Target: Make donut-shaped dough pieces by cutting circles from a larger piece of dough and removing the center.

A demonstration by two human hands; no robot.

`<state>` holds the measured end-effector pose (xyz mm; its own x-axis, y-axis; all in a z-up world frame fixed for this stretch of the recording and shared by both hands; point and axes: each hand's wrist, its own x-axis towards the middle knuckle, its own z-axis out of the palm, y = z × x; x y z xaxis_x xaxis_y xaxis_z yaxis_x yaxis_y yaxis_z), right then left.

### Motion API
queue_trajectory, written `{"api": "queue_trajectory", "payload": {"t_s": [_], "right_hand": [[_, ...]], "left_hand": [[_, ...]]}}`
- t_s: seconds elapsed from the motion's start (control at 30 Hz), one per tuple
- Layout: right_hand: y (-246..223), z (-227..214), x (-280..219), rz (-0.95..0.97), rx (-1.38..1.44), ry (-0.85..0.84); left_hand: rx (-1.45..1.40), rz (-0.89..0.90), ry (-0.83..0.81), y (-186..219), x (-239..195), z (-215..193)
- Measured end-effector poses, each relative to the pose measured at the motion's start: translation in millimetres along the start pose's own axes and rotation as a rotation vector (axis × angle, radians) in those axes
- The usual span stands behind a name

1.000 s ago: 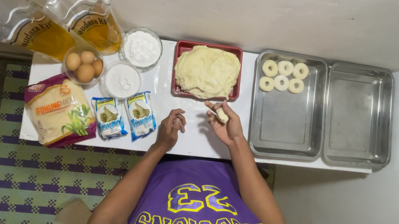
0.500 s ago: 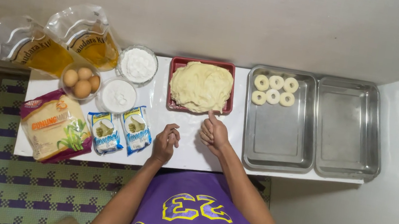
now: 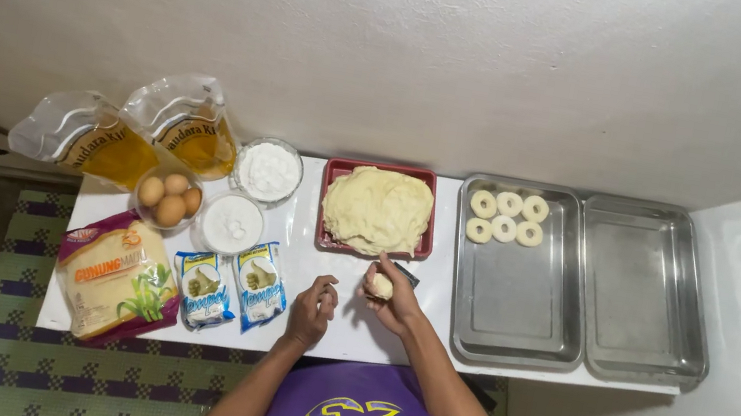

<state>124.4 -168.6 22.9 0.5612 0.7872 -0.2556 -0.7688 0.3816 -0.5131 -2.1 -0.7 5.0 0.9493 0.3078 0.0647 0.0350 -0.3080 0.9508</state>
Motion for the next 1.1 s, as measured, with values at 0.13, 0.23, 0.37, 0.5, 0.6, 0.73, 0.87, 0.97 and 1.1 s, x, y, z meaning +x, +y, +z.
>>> {"api": "queue_trajectory", "payload": {"t_s": [0.13, 0.23, 0.37, 0.5, 0.6, 0.73, 0.87, 0.97, 1.1], "right_hand": [[-25.5, 63.5, -9.2, 0.058, -0.121, 0.341], [-23.0, 63.2, -8.7, 0.138, -0.202, 0.362], [-8.3, 36.0, -5.3, 0.099, -0.229, 0.298], [-7.9, 34.2, -4.8, 0.188, -0.290, 0.371], [-17.8, 60.7, -11.8, 0.150, -0.223, 0.420], [-18.7, 63.5, -14.2, 0.086, -0.200, 0.447], [-17.4, 48.8, -9.9, 0.063, -0.107, 0.361], [-20.4, 61.7, -11.8, 0.044, -0.039, 0.319], [-39.0, 115.8, -23.1, 0.138, -0.165, 0.483]], "left_hand": [[-0.033, 0.005, 0.012, -0.4, 1.1, 0.9], [-0.036, 0.028, 0.020, -3.0, 0.9, 1.1], [-0.022, 0.014, 0.019, 6.1, -0.2, -1.9], [-0.052, 0.023, 0.001, 5.3, -0.1, -2.2], [-0.051, 0.016, 0.003, 4.2, 0.2, -1.7], [-0.071, 0.008, -0.005, 6.8, -1.3, -2.5], [-0.081, 0.022, 0.006, -0.7, 0.7, -0.2], [-0.104, 0.014, 0.000, 0.4, -0.7, -0.3], [-0.060, -0.016, 0.002, -0.2, 0.3, 0.3]]}}
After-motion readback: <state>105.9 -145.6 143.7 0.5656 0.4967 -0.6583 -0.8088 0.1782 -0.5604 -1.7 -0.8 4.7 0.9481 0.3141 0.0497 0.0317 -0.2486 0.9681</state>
